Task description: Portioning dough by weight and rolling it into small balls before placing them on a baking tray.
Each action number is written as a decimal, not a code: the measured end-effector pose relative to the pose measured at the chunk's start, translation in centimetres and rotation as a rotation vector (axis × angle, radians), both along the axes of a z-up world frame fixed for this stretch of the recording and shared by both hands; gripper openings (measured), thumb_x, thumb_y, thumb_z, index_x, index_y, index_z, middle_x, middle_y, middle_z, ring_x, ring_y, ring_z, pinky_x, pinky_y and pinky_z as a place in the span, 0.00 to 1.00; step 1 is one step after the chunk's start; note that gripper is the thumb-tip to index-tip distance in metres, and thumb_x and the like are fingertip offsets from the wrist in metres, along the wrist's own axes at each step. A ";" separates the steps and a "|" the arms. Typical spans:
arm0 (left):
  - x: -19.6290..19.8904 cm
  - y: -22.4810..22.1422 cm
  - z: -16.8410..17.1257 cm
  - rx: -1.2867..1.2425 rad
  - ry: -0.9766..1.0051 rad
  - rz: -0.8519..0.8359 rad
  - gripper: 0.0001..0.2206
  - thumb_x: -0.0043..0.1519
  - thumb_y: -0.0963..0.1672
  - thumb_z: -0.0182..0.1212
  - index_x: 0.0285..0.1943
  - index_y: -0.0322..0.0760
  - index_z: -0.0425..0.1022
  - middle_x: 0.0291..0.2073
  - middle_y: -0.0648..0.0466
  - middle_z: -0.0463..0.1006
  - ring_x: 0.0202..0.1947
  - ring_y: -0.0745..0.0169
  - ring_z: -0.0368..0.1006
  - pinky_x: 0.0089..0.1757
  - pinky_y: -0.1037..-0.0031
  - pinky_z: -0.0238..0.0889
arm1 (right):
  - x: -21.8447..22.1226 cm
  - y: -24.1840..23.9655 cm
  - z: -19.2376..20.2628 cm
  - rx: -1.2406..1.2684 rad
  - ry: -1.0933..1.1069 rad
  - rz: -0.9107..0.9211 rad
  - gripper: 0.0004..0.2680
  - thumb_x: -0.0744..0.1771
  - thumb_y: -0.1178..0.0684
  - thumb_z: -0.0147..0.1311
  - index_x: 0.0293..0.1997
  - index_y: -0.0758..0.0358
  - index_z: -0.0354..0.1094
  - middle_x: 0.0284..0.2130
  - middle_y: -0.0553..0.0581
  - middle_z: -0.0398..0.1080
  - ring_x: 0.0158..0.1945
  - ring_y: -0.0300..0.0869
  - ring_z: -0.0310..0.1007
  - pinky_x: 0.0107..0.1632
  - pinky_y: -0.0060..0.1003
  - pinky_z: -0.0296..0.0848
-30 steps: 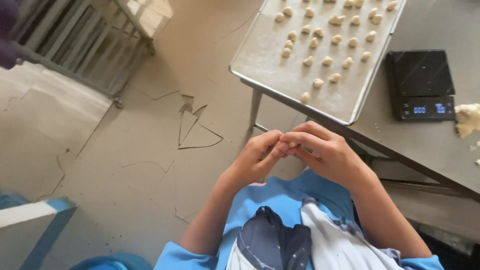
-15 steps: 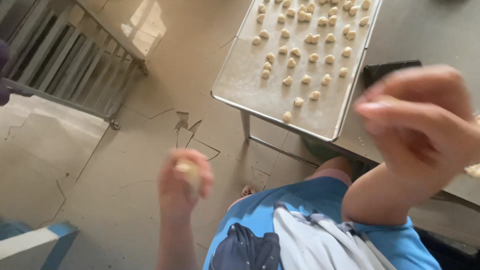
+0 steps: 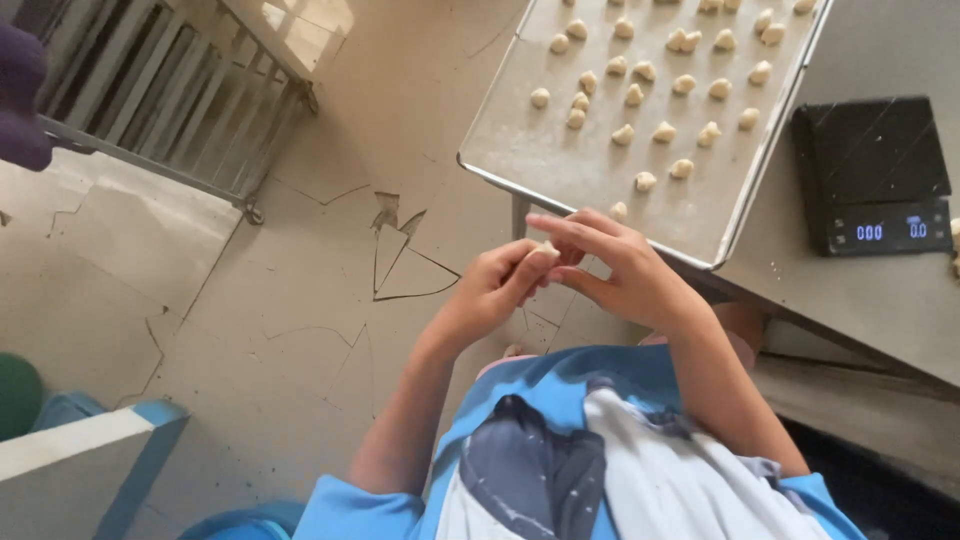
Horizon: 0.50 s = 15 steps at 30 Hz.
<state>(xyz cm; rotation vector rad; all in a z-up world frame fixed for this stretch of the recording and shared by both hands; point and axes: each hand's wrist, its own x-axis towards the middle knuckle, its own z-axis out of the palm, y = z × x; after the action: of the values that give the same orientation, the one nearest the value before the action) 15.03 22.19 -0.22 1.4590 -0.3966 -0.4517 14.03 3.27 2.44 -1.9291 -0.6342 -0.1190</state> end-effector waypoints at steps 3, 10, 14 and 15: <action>1.0 -0.7 1.8 -0.011 -0.203 -0.098 0.16 0.66 0.48 0.43 0.33 0.34 0.71 0.19 0.52 0.68 0.22 0.66 0.62 0.25 0.76 0.60 | -0.3 -0.4 1.0 -0.042 -0.030 -0.011 0.15 0.61 0.64 0.56 0.52 0.63 0.67 0.33 0.59 0.67 0.33 0.48 0.72 0.39 0.40 0.75; 0.0 -0.8 0.6 -0.067 -0.258 -0.186 0.19 0.67 0.51 0.34 0.39 0.40 0.70 0.27 0.57 0.67 0.29 0.67 0.62 0.33 0.74 0.61 | -1.5 0.9 2.6 -0.175 -0.112 -0.036 0.11 0.62 0.64 0.53 0.48 0.61 0.68 0.28 0.56 0.64 0.28 0.45 0.69 0.33 0.35 0.73; -1.2 0.9 0.3 -0.112 -0.296 -0.362 0.20 0.67 0.51 0.35 0.35 0.33 0.65 0.25 0.47 0.64 0.29 0.59 0.60 0.34 0.65 0.58 | 1.0 -1.9 1.3 -0.526 -0.578 -0.292 0.03 0.65 0.64 0.50 0.38 0.66 0.66 0.25 0.60 0.60 0.25 0.51 0.61 0.29 0.44 0.65; -1.4 1.6 1.8 -0.096 -0.265 -0.350 0.17 0.68 0.49 0.36 0.36 0.33 0.64 0.26 0.46 0.64 0.30 0.57 0.61 0.35 0.65 0.59 | 1.0 -2.4 4.3 -0.418 -0.514 -0.355 0.04 0.66 0.66 0.53 0.42 0.66 0.69 0.31 0.60 0.64 0.31 0.51 0.65 0.35 0.43 0.66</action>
<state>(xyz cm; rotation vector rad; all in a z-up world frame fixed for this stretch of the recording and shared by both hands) 13.59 23.74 1.61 1.3624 -0.8831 -0.5105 14.99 0.88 6.73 -2.4274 -0.6784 -0.7786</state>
